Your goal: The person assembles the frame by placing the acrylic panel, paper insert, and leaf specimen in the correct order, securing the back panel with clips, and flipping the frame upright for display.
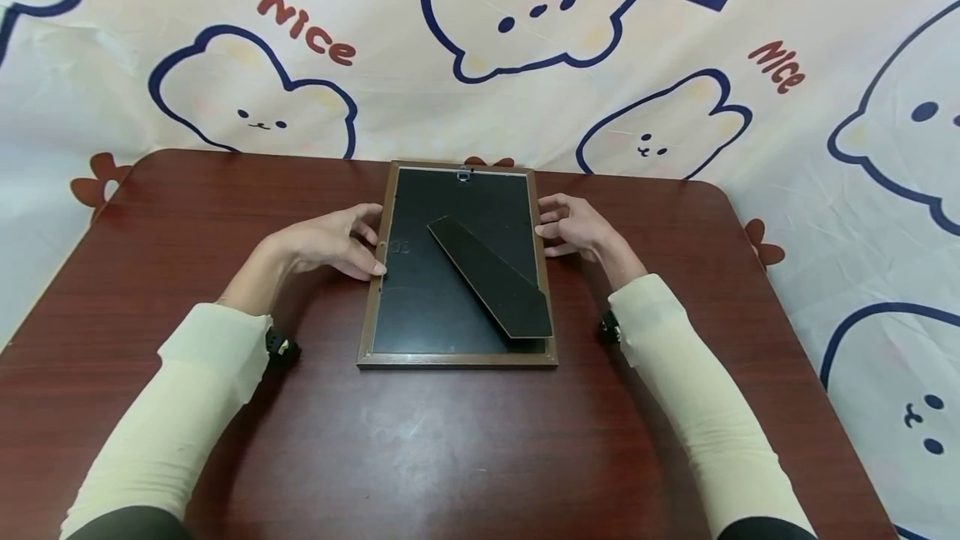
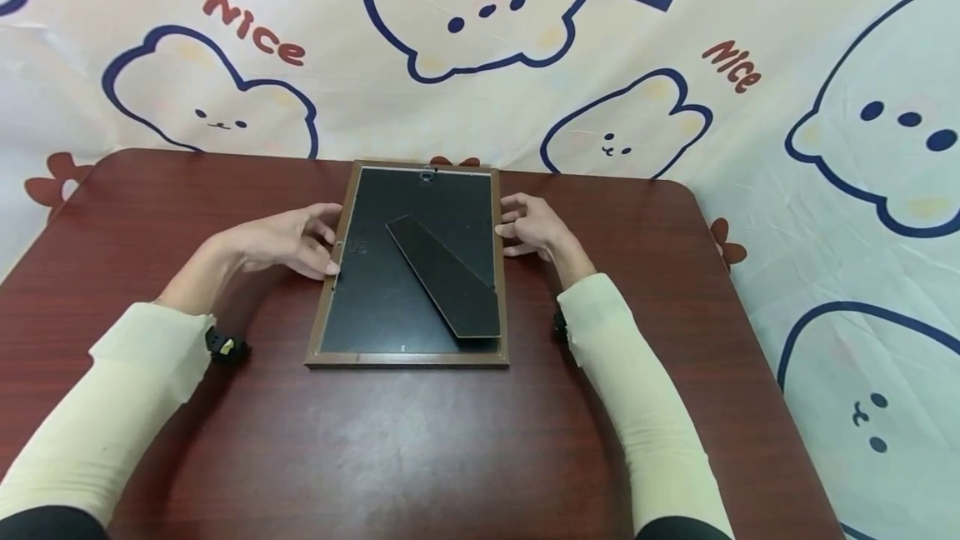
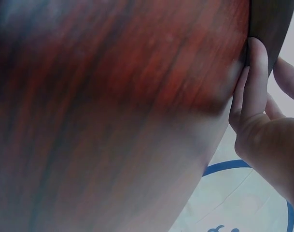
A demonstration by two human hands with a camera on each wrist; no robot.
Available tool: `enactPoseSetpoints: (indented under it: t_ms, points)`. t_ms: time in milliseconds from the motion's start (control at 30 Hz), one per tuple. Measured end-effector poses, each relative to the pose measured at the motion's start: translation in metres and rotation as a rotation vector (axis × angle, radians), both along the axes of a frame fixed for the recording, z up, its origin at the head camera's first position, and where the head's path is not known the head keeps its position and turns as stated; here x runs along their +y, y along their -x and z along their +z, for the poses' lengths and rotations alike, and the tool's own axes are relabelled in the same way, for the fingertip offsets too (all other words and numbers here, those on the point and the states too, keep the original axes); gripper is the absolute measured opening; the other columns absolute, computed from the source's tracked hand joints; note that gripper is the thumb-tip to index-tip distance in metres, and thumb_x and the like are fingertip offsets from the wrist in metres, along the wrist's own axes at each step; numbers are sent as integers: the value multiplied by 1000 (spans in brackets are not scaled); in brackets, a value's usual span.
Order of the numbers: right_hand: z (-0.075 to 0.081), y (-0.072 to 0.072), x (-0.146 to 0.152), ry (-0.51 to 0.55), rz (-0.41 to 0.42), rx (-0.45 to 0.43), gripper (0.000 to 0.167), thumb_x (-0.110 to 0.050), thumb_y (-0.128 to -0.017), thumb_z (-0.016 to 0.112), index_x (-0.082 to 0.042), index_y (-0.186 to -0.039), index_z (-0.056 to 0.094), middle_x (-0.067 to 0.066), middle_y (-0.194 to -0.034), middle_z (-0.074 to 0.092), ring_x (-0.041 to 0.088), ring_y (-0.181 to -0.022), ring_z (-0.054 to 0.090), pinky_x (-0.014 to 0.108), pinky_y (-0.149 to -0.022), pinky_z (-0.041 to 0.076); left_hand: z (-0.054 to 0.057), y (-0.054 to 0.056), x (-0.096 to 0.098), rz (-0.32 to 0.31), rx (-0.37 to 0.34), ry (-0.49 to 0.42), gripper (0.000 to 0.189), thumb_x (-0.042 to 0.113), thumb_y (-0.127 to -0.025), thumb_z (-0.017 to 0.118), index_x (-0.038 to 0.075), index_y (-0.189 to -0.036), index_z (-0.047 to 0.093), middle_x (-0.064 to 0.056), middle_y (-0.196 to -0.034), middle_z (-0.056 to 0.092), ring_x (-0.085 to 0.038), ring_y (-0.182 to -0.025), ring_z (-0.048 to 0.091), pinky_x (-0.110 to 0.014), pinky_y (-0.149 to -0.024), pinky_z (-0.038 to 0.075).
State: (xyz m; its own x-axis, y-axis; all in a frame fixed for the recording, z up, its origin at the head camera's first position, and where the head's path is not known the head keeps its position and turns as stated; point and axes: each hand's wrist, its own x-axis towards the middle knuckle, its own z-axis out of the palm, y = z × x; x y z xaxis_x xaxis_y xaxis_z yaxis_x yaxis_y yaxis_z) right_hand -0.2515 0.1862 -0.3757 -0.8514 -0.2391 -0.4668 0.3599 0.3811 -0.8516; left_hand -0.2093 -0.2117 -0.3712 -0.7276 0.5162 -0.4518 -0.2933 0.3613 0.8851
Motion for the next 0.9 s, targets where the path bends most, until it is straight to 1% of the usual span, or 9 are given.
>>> enactPoseSetpoints:
  t_ms: [133,233,300,500,667,733,900]
  points:
    - [-1,-1,1,2,0,-3,60,0,-101,59,-10,-155,36,21,-145,41,31,-118,56,40,-80,62,0,-3,-2,-52,5,14,124,-5,-79,84,10,-162,-6,-27,-138,32,-30,-102,64,-37,-86,60]
    - [0,-1,2,3,-2,-2,59,0,-101,59,-10,-155,36,21,-144,41,31,-118,55,40,-80,62,-1,-4,-3,-86,27,24,124,-2,-79,85,9,-162,-7,-25,-136,33,-31,-105,61,-34,-85,59]
    - [0,-1,2,4,-4,0,59,0,-101,59,-10,-155,37,20,-144,42,31,-117,55,40,-79,62,-2,-4,-3,-98,43,30,124,-1,-79,86,7,-162,-7,-25,-134,33,-32,-107,59,-32,-84,59]
    - [0,-1,1,4,-5,10,60,1,-100,60,-10,-154,38,20,-141,42,30,-115,56,39,-79,62,-3,-6,-3,-118,109,90,126,3,-78,88,5,-162,-6,-24,-134,35,-35,-113,53,-30,-84,56]
    - [0,0,0,4,-10,10,60,1,-100,61,-10,-154,39,20,-139,43,28,-112,58,39,-79,62,-3,-7,1,-134,157,137,128,7,-78,89,4,-161,-7,-25,-135,37,-35,-111,52,-30,-83,55]
    - [0,0,1,10,-15,7,59,2,-100,61,-10,-154,39,20,-138,43,28,-112,58,39,-79,62,-3,-7,2,-136,168,149,128,8,-78,90,5,-161,-7,-25,-135,38,-34,-109,52,-30,-83,54]
    - [-2,0,2,14,-12,5,59,1,-100,60,-10,-154,38,20,-139,43,29,-113,57,40,-80,62,-4,-7,3,-128,171,156,129,7,-77,90,6,-162,-8,-25,-135,39,-34,-108,52,-31,-82,54]
